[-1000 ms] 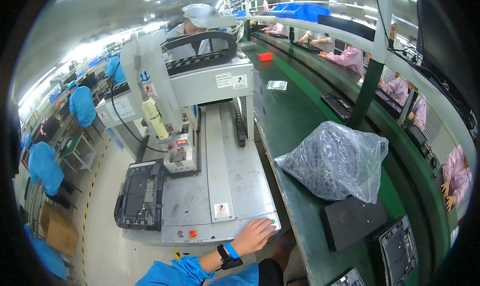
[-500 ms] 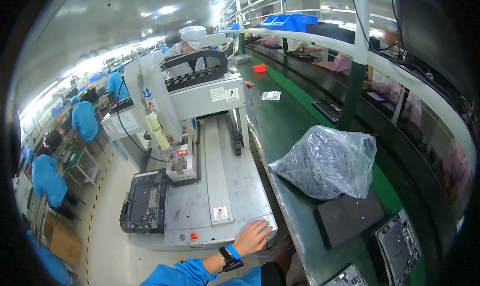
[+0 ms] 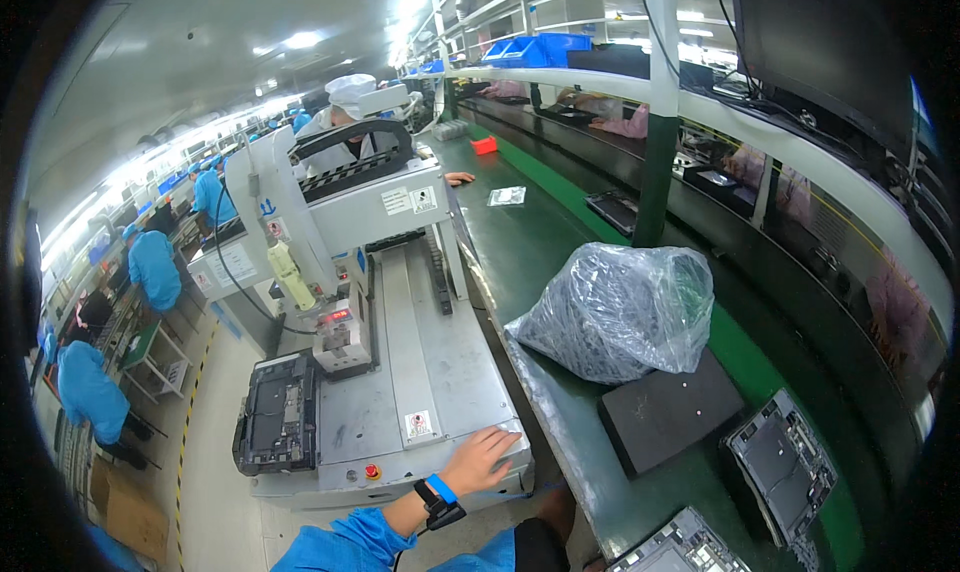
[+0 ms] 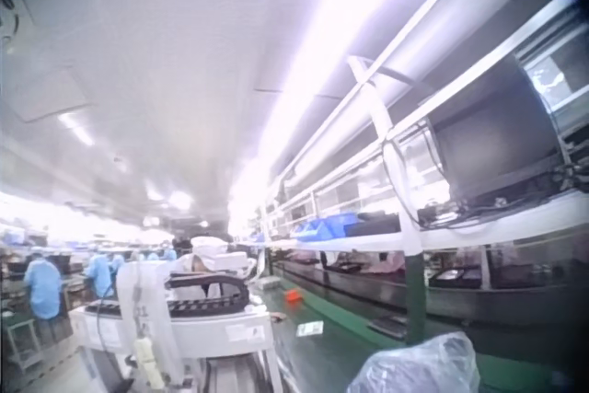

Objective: Assembling internal components of a tablet or laptop device on a factory production line.

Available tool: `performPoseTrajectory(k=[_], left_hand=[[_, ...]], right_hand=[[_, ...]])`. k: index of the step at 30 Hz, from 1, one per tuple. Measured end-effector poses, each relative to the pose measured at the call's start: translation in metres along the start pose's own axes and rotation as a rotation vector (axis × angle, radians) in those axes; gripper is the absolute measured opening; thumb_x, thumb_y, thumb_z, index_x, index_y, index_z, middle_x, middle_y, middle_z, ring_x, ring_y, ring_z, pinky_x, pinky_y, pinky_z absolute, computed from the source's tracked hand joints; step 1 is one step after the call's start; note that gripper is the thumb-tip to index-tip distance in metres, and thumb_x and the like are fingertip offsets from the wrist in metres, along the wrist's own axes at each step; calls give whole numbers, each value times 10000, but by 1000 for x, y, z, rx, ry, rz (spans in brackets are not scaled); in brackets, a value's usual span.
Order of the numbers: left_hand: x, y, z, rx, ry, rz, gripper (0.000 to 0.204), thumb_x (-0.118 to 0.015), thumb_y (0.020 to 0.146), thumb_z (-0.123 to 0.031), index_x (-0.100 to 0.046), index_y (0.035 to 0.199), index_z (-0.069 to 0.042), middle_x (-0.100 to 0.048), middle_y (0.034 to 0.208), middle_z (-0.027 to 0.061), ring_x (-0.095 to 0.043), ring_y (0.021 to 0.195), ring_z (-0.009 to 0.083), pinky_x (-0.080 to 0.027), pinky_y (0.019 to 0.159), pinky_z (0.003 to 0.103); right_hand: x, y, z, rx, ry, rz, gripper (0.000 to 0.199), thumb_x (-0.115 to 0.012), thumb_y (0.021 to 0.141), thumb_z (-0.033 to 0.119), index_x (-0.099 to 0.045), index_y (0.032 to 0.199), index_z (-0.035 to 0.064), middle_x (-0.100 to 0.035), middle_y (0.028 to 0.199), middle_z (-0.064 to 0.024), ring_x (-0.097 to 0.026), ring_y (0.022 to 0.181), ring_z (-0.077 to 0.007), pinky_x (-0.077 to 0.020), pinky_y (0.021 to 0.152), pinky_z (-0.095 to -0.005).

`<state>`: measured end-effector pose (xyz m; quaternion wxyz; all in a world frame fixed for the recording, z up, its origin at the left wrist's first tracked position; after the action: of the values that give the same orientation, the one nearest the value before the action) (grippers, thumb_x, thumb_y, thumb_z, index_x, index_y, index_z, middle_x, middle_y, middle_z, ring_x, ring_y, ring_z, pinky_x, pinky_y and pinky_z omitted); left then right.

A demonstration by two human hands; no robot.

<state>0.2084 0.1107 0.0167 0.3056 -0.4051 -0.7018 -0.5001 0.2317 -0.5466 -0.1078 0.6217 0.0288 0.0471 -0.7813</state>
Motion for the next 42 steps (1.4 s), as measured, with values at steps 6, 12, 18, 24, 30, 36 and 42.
performPoseTrajectory(k=[6, 12, 18, 24, 30, 36, 42], left_hand=[[2, -3, -10, -101, 50, 5, 561, -674, 799, -189, -523, 1321, -51, -575, 1156, 146, -526, 1126, 324, -447, 975, 422], [3, 0, -17, -23, 38, -35, 567, -689, 783, -205, -533, 1305, -47, -580, 1156, 144, -532, 1119, 333, -437, 987, 440], [-14, 7, -13, -34, -72, -214, 416, -715, 757, -236, -630, 1097, -12, -635, 1072, 192, -582, 1043, 377, -456, 944, 471], [-8, -30, 22, 45, 1, -249, 377, -697, 699, -195, -634, 1011, 7, -619, 1102, 198, -571, 1051, 397, -434, 947, 511], [-3, -3, -2, 71, 19, -79, 483, -682, 775, -195, -594, 1224, -42, -599, 1208, 201, -558, 1133, 394, -466, 965, 467], [-3, -3, -10, 27, 82, -111, 464, -681, 786, -210, -599, 1212, -45, -605, 1204, 187, -554, 1138, 377, -456, 970, 457], [-19, -4, 7, 40, 8, -104, 495, -693, 781, -215, -595, 1238, -50, -597, 1231, 196, -540, 1160, 377, -423, 1005, 464]], right_hand=[[-38, -10, 44, -10, -61, -106, 605, -514, 802, -76, -458, 1397, 19, -655, 961, -94, -566, 706, -142, -481, 595, -254], [-85, -19, 97, -48, -97, -126, 544, -529, 843, -58, -473, 1379, 16, -659, 946, -82, -570, 717, -135, -484, 612, -251], [-87, -28, 122, 22, -114, -296, 493, -541, 876, -42, -486, 1363, 13, -663, 934, -72, -573, 727, -128, -487, 625, -249], [-125, -24, 173, -105, 86, 68, 797, -613, 791, 33, -275, 1513, 34, -431, 1460, -142, -501, 1245, -251, -393, 1049, -385], [-59, -25, 223, 118, 26, 0, 1019, -735, 511, -150, -398, 1456, 33, -520, 1389, -98, -519, 1230, -203, -460, 977, -311], [-67, -6, 225, 75, 219, -19, 627, -698, 553, -108, -600, 1151, 53, -630, 1103, -54, -604, 1019, -182, -493, 890, -295], [-95, 28, 257, 142, 378, -18, 487, -639, 734, -38, -564, 1203, 69, -620, 1126, -60, -606, 1030, -174, -498, 894, -290]])
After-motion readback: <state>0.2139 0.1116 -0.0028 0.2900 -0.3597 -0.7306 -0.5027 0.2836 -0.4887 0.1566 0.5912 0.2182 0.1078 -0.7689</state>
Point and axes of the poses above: each hand's wrist, its own y-axis towards the middle knuckle, its own x-axis out of the back of the hand, z = x × y, the point moved 8 cm from there along y, towards the middle knuckle
